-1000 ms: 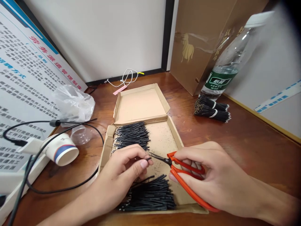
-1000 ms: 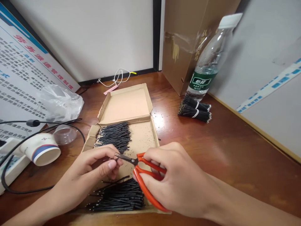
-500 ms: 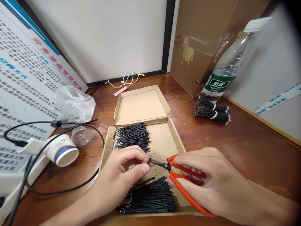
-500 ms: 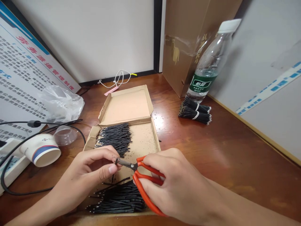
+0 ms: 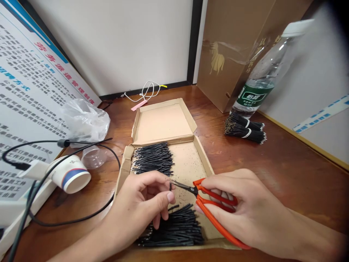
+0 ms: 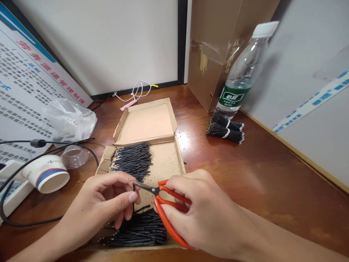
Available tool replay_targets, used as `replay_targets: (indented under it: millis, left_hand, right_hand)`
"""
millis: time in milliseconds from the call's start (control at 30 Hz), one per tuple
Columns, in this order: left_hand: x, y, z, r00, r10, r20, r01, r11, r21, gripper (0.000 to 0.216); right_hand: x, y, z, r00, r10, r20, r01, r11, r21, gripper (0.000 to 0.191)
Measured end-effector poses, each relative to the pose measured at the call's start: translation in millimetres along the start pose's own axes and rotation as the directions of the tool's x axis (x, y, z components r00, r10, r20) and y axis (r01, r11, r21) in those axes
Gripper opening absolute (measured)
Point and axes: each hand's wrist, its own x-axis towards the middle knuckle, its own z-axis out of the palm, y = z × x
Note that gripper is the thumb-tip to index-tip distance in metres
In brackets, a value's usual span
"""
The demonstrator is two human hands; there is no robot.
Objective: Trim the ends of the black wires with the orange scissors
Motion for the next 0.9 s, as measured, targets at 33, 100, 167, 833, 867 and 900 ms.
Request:
replay_targets:
  millis: [33, 100, 167, 833, 867, 900]
  left_hand:
    - [-0.1, -1.5, 0.0, 1.0, 0.012, 0.003, -0.012, 1.0, -0.011, 0.017]
    - [-0.4, -4.0, -0.6, 0.999, 0.037, 0.012, -0.037, 0.999, -0.003, 0.019]
    - [-1.1, -4.7, -1.5, 0.998, 0.062, 0.017, -0.063, 0.997, 0.045, 0.019]
    - [-4.9, 0.0, -1.7, 0.995, 0.102, -0.021, -0.095, 0.971, 0.22, 0.023]
    - [-4.9, 0.4, -1.7, 0.993, 0.113, -0.022, -0.105, 0.97, 0.219, 0.023]
    - [-4.7, 0.9, -1.7, 0.992, 0.125, -0.023, -0.117, 0.969, 0.22, 0.023]
  right_hand:
    - [-0.3, -0.5, -0.1, 1.0, -0.001, 0.003, 0.001, 1.0, -0.002, 0.033]
    - [0.0, -2.2, -0.7, 1.0, -0.002, 0.013, 0.002, 1.0, -0.003, 0.033]
    - [1.4, -4.4, -1.6, 1.0, -0.002, 0.028, 0.002, 1.0, 0.0, 0.031]
    - [3.6, -3.2, -2.6, 0.983, -0.091, 0.157, 0.074, 0.991, 0.111, 0.031]
    - [3.7, -3.0, -2.9, 0.985, -0.097, 0.143, 0.084, 0.992, 0.094, 0.03]
    - [3.7, -3.3, -3.3, 0.986, -0.096, 0.133, 0.087, 0.993, 0.074, 0.029]
